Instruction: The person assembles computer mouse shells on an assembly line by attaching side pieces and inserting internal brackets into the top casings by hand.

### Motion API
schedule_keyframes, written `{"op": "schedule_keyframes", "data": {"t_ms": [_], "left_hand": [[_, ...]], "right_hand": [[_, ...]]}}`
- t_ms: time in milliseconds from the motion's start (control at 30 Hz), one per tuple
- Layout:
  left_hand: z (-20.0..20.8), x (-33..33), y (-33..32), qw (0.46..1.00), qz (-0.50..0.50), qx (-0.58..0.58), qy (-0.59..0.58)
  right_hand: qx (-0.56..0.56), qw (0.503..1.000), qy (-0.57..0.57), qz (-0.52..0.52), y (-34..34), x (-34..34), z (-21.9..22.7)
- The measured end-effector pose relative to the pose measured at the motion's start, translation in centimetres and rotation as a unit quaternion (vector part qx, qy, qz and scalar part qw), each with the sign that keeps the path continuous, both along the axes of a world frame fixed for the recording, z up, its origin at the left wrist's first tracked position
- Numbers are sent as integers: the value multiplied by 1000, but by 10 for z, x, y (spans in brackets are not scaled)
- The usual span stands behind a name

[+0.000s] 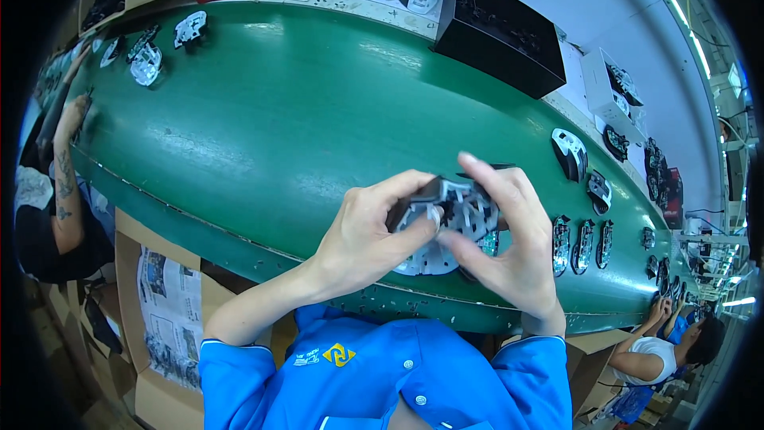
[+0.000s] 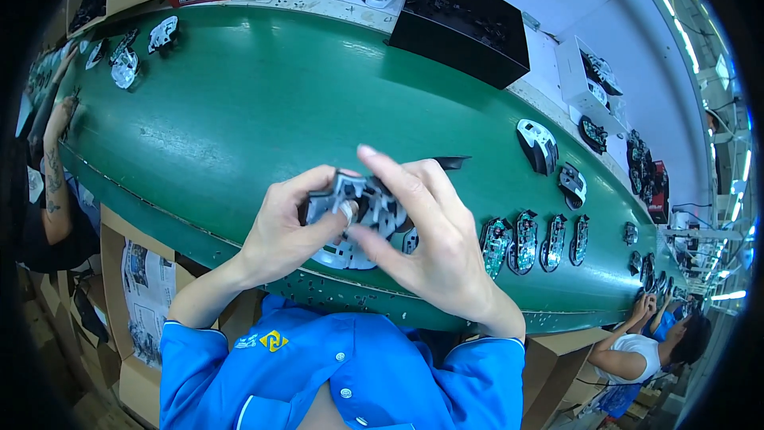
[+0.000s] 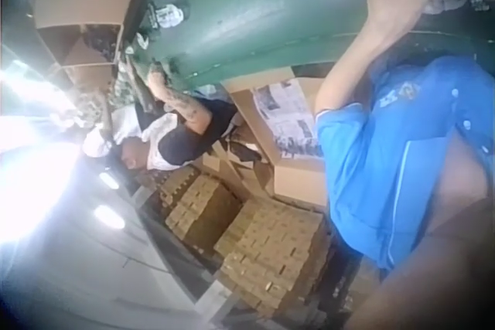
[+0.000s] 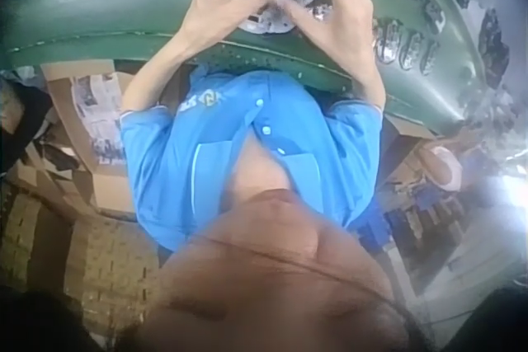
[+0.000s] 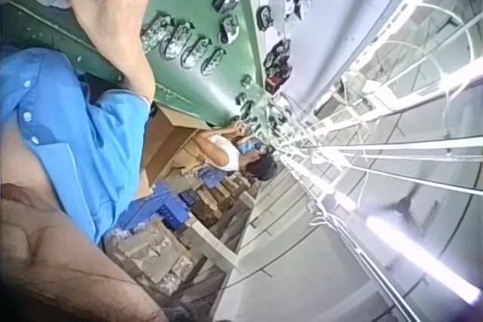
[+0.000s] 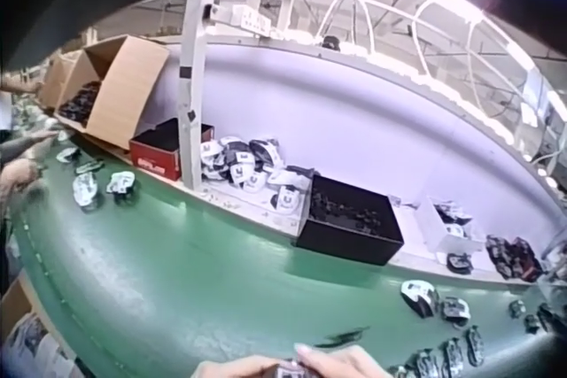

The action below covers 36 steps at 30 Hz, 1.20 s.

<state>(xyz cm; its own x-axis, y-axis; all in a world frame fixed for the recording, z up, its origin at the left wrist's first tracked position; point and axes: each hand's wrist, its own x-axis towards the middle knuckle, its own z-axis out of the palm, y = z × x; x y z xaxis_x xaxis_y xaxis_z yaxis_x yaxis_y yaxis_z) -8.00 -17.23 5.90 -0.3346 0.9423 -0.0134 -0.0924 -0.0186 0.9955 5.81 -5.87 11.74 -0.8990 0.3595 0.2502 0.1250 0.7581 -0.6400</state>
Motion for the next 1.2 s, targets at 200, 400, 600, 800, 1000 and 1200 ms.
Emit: {"op": "schedule_keyframes", "data": {"t_ms": [200, 400, 600, 800, 1000, 1200], "left_hand": [[12, 2, 3, 992, 68, 0, -109], [1, 9, 6, 986, 96, 95, 94], [9, 8, 0, 983, 34, 96, 155], [-5, 19, -5, 966, 76, 112, 219], [-8, 25, -3, 955, 122, 114, 246], [-15, 25, -1, 947, 148, 138, 249]], "right_hand": [[-41, 995, 6, -93, -24, 11, -29], [40, 982, 121, -143, -23, 5, -59], [-14, 978, 164, -125, -20, 8, -53], [-136, 966, 173, -133, -16, 10, -54], [-73, 969, 188, -141, -15, 6, -56], [-88, 965, 186, -165, -19, 3, -62]]}}
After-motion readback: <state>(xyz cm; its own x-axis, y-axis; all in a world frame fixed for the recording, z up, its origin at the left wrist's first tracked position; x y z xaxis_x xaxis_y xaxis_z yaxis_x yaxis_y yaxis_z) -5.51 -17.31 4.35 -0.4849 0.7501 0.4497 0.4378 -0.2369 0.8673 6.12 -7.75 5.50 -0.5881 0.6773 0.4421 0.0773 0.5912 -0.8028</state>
